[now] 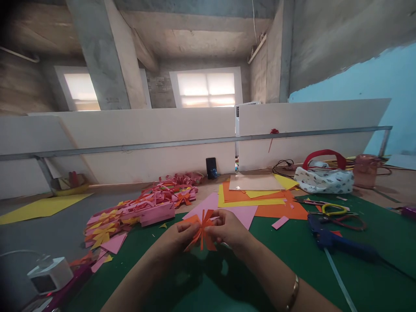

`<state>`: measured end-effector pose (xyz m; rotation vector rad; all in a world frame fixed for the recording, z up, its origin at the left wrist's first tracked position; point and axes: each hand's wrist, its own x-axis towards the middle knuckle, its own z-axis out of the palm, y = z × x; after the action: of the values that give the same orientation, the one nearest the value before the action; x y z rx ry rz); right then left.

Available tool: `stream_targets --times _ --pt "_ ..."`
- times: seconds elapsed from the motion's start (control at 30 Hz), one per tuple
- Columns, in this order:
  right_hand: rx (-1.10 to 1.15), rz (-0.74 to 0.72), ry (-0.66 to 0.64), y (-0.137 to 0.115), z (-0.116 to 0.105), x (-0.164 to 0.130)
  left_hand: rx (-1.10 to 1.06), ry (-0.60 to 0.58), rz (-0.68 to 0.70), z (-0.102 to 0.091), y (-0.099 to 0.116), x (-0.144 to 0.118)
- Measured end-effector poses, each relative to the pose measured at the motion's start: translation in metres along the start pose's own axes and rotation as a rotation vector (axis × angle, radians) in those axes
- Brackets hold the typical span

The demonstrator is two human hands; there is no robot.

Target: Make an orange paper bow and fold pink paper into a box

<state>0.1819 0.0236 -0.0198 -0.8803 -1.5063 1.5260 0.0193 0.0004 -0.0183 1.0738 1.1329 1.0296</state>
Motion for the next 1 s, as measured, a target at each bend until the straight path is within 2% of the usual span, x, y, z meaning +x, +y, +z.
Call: stream_targets --times 0.1,0.2,0.33,0.5,0.63,0.77,0.9,1.0 --pt "-0.045 -0.033 0.007 -0.001 0.002 -0.003 0.132 -0.061 0.068 -0.001 -0.002 0.001" --pt "-0.091 -0.051 0.032 -0.003 0.002 -0.007 0.127 -0.027 0.107 -0.001 0.000 -0.001" --pt "-0.037 -0.062 0.087 -0.010 0.000 -0.009 0.138 0.028 0.137 -0.001 0.002 -0.001" --pt "0.013 -0.076 0.119 -0.016 0.000 -0.010 0.243 -0.015 0.215 0.003 0.006 -0.003" --pt "-0.032 -0.093 0.128 -0.013 0.001 -0.009 0.285 -0.057 0.205 0.005 0.006 -0.005" --pt "-0.057 -0.137 0.137 -0.009 -0.001 -0.007 0.279 -0.042 0.203 0.003 -0.001 0.000" --pt "-0.074 -0.073 0.106 -0.008 -0.001 -0.006 0.304 -0.014 0.201 0.003 -0.002 0.003" --pt "-0.094 0.024 0.152 -0.010 -0.001 -0.006 0.322 -0.014 0.195 0.006 0.003 0.000"
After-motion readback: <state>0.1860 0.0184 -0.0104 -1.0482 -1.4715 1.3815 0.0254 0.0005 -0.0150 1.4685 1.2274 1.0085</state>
